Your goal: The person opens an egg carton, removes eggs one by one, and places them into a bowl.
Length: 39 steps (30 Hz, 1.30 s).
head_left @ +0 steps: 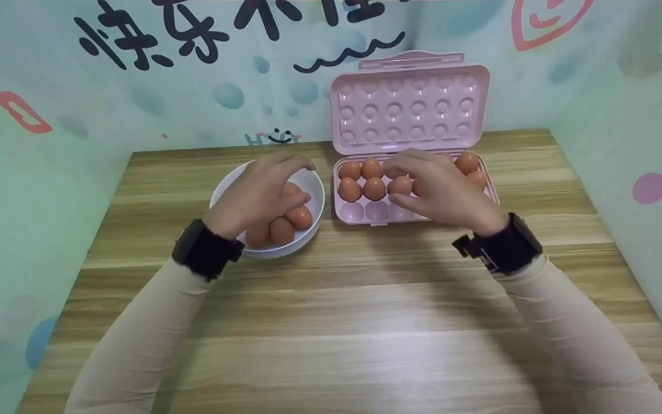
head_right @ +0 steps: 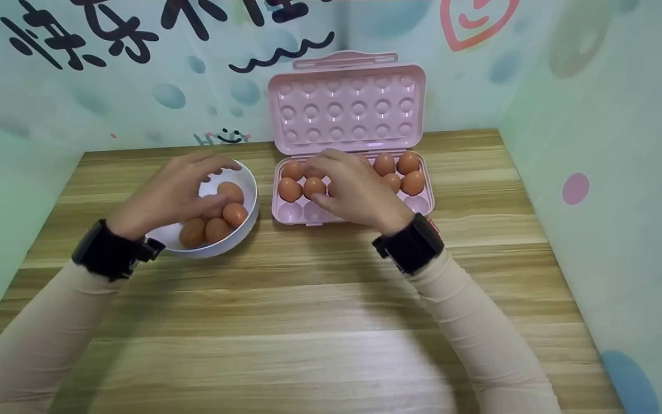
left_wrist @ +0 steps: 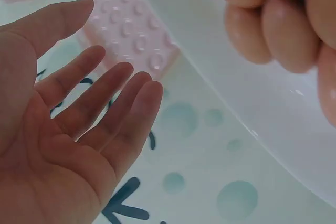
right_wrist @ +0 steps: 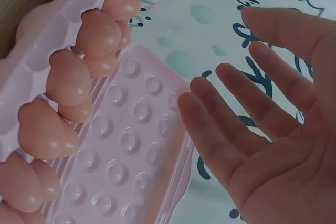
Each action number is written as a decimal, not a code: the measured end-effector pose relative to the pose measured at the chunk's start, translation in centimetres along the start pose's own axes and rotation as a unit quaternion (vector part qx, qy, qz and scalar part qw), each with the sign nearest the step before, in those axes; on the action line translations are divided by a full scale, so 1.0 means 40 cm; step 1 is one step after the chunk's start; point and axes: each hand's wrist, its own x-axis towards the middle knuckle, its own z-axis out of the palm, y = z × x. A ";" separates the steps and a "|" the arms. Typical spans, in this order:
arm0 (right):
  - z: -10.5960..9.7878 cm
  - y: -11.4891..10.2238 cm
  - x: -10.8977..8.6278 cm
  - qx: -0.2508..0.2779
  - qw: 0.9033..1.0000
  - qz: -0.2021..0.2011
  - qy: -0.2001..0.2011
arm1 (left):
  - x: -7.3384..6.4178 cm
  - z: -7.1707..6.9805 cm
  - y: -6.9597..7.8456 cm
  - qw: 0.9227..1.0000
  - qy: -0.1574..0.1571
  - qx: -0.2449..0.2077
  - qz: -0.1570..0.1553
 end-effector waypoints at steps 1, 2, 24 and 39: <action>0.003 0.002 0.012 -0.006 1.000 -0.005 -0.010 | -0.007 0.003 0.009 1.000 0.010 -0.001 0.006; 0.005 0.003 0.025 -0.014 1.000 -0.009 -0.022 | -0.013 0.008 0.017 1.000 0.021 -0.003 0.012; 0.156 0.049 0.188 -0.067 0.988 -0.034 -0.132 | -0.078 0.130 0.042 0.992 0.117 -0.014 0.055; 0.218 0.056 0.196 -0.115 0.984 -0.028 -0.132 | -0.072 0.141 0.043 0.994 0.104 -0.017 0.032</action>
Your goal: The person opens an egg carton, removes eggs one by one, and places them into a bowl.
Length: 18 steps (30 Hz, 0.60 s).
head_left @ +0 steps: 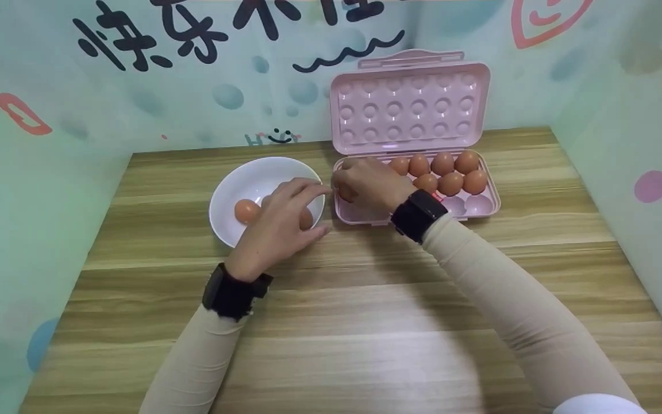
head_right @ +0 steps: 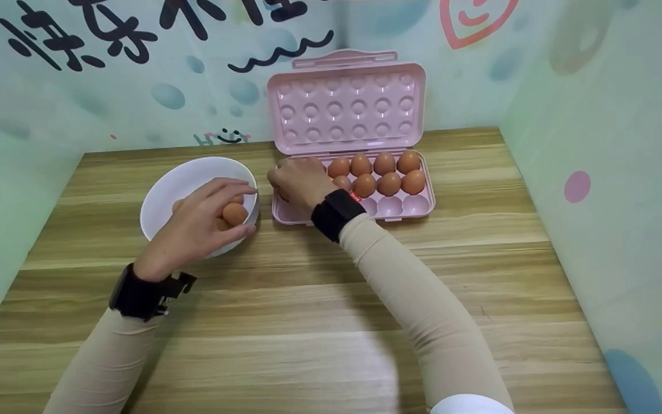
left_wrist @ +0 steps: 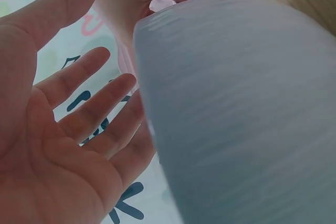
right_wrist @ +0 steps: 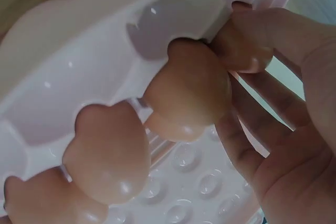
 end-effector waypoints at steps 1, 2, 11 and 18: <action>0.001 -0.001 0.002 -0.003 1.000 0.003 -0.003 | 0.000 0.000 -0.001 1.000 0.001 -0.001 0.000; 0.003 -0.003 0.004 -0.008 1.000 0.006 -0.005 | 0.000 0.001 -0.002 1.000 0.001 -0.001 0.000; 0.005 -0.004 0.012 -0.004 1.000 0.020 -0.021 | 0.001 -0.001 -0.007 1.000 0.001 0.000 -0.001; -0.011 0.013 -0.020 0.059 0.997 -0.022 0.050 | 0.003 -0.001 -0.012 0.999 0.036 -0.011 0.021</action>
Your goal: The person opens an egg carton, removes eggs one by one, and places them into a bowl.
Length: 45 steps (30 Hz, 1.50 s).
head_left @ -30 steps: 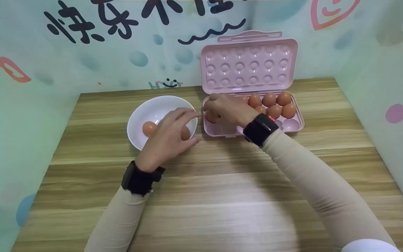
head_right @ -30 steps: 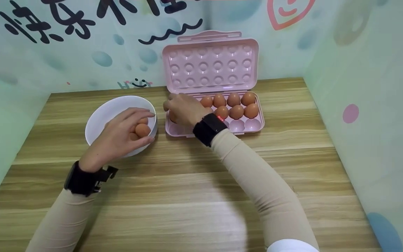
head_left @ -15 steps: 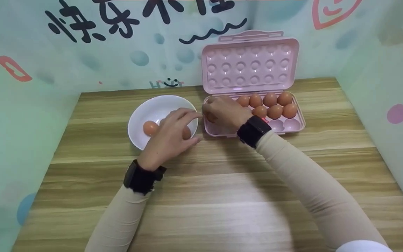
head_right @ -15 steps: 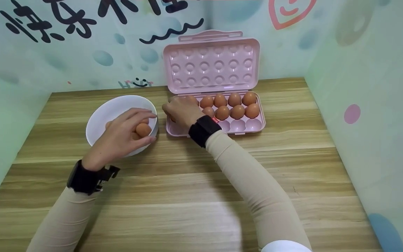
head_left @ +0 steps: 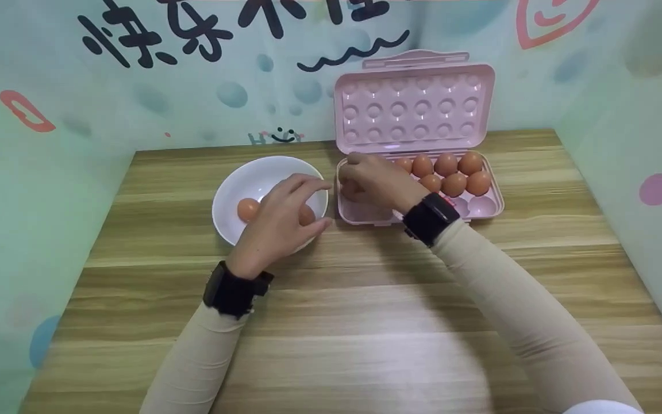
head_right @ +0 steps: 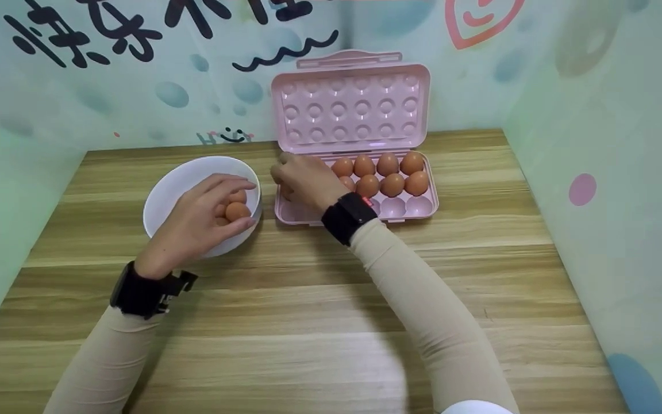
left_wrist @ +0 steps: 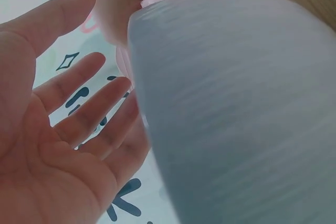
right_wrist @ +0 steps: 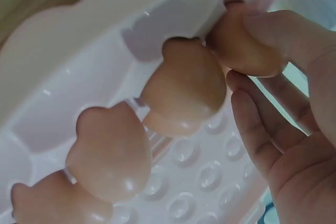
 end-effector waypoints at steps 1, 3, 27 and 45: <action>-0.008 0.000 -0.009 0.012 1.000 0.004 0.010 | 0.002 0.000 0.001 1.000 0.002 -0.001 -0.001; -0.025 -0.002 -0.030 0.026 0.999 0.015 0.036 | 0.007 -0.001 0.003 1.000 0.005 -0.004 -0.003; -0.092 -0.120 -0.186 0.331 0.908 0.178 0.184 | 0.067 0.048 0.064 0.996 0.049 -0.074 0.030; -0.092 -0.136 -0.197 0.343 0.911 0.168 0.156 | 0.071 0.073 0.076 0.991 0.082 -0.078 0.067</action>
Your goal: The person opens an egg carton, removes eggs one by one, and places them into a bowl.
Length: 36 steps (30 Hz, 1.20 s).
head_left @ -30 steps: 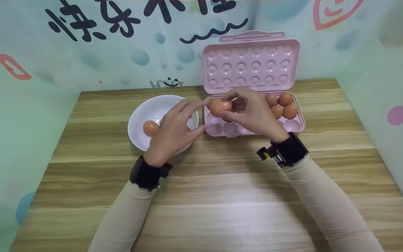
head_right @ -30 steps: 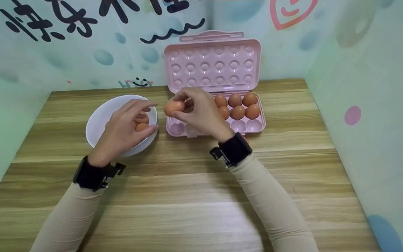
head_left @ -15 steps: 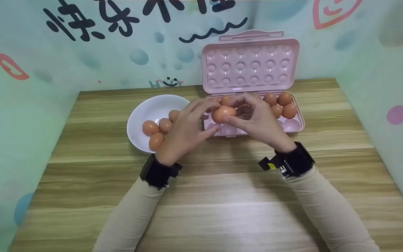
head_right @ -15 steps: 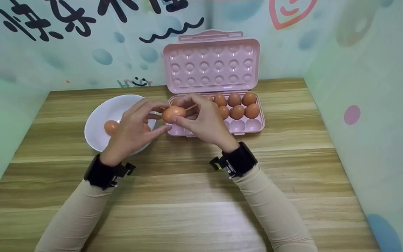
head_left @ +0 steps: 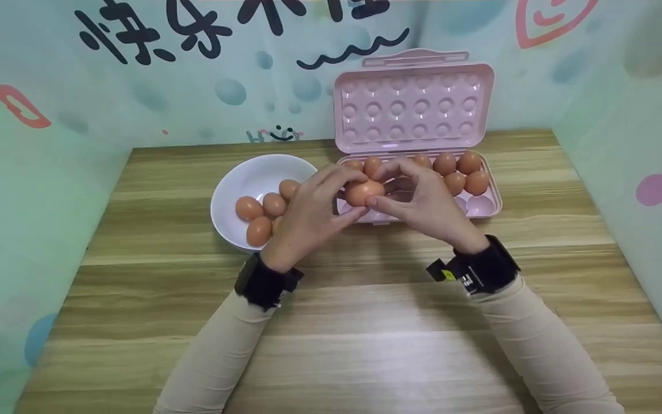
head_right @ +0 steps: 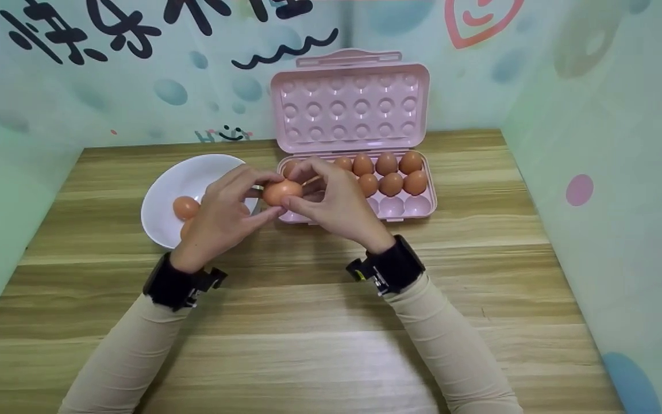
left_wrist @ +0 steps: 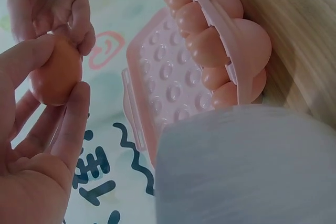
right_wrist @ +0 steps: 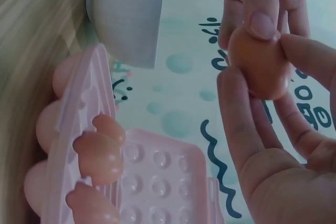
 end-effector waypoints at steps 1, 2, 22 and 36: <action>-0.004 -0.001 -0.001 -0.002 1.000 -0.007 -0.003 | 0.000 -0.004 0.000 1.000 -0.004 0.002 -0.003; -0.008 -0.003 -0.001 -0.006 1.000 -0.014 -0.006 | 0.001 -0.009 0.000 1.000 -0.008 0.002 -0.007; -0.119 0.008 -0.011 -0.317 0.945 -0.078 0.014 | 0.010 -0.194 -0.076 0.995 -0.047 0.050 -0.071; -0.153 0.033 -0.015 -0.368 0.929 -0.041 0.003 | 0.010 -0.240 -0.148 0.979 -0.151 0.082 -0.112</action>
